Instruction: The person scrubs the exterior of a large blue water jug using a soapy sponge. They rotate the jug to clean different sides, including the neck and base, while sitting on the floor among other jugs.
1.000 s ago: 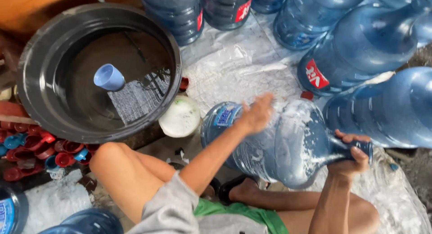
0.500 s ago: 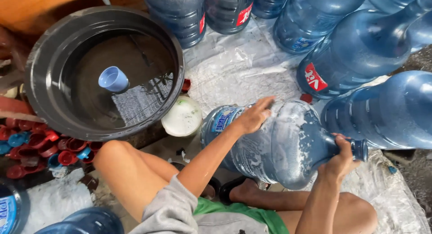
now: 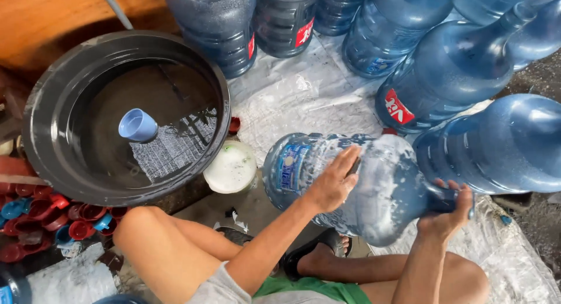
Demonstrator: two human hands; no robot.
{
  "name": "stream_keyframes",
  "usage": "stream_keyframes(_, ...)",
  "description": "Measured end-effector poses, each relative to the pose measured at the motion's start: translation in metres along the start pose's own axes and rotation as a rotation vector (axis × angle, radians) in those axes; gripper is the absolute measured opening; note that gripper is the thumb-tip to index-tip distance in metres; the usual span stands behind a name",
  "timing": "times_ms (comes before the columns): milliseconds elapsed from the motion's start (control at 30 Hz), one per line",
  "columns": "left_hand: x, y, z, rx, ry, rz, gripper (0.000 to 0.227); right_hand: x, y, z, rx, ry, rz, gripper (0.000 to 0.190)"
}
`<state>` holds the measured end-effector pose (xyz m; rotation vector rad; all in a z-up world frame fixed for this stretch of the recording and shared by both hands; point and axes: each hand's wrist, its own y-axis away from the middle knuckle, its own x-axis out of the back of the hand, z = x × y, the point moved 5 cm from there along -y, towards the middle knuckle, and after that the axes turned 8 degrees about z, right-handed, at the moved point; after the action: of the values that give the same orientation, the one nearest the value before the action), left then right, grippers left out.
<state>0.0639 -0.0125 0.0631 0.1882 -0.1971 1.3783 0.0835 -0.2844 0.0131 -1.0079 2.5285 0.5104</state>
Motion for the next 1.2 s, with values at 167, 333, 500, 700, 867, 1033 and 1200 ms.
stream_keyframes(167,0.002,-0.040,-0.017,0.089,-0.129,0.048,0.058,0.005,-0.008,-0.009,0.186,0.164,0.160,0.015)
stream_keyframes(333,0.013,-0.035,0.009,0.242,-0.331,-0.025,0.055,0.024,0.001,-0.005,0.097,0.015,0.011,0.014)
stream_keyframes(500,0.003,-0.038,0.014,0.266,0.094,-0.180,0.061,0.015,0.007,-0.004,0.059,-0.070,-0.234,0.016)
stream_keyframes(700,0.007,-0.032,-0.009,0.281,0.358,-0.127,0.059,0.005,0.013,-0.007,0.135,-0.038,-0.324,0.018)
stream_keyframes(867,-0.001,-0.065,-0.149,-0.101,-0.167,0.166,0.062,0.014,-0.008,0.014,0.151,-0.024,-0.368,0.030)
stream_keyframes(1033,0.002,-0.037,-0.135,-0.131,-0.176,0.215,0.068,-0.002,0.000,0.006,0.112,0.026,-0.313,0.024)
stream_keyframes(1200,0.030,-0.029,-0.103,0.306,-0.029,0.013,0.066,-0.037,0.015,-0.002,0.118,0.173,-0.097,0.027)
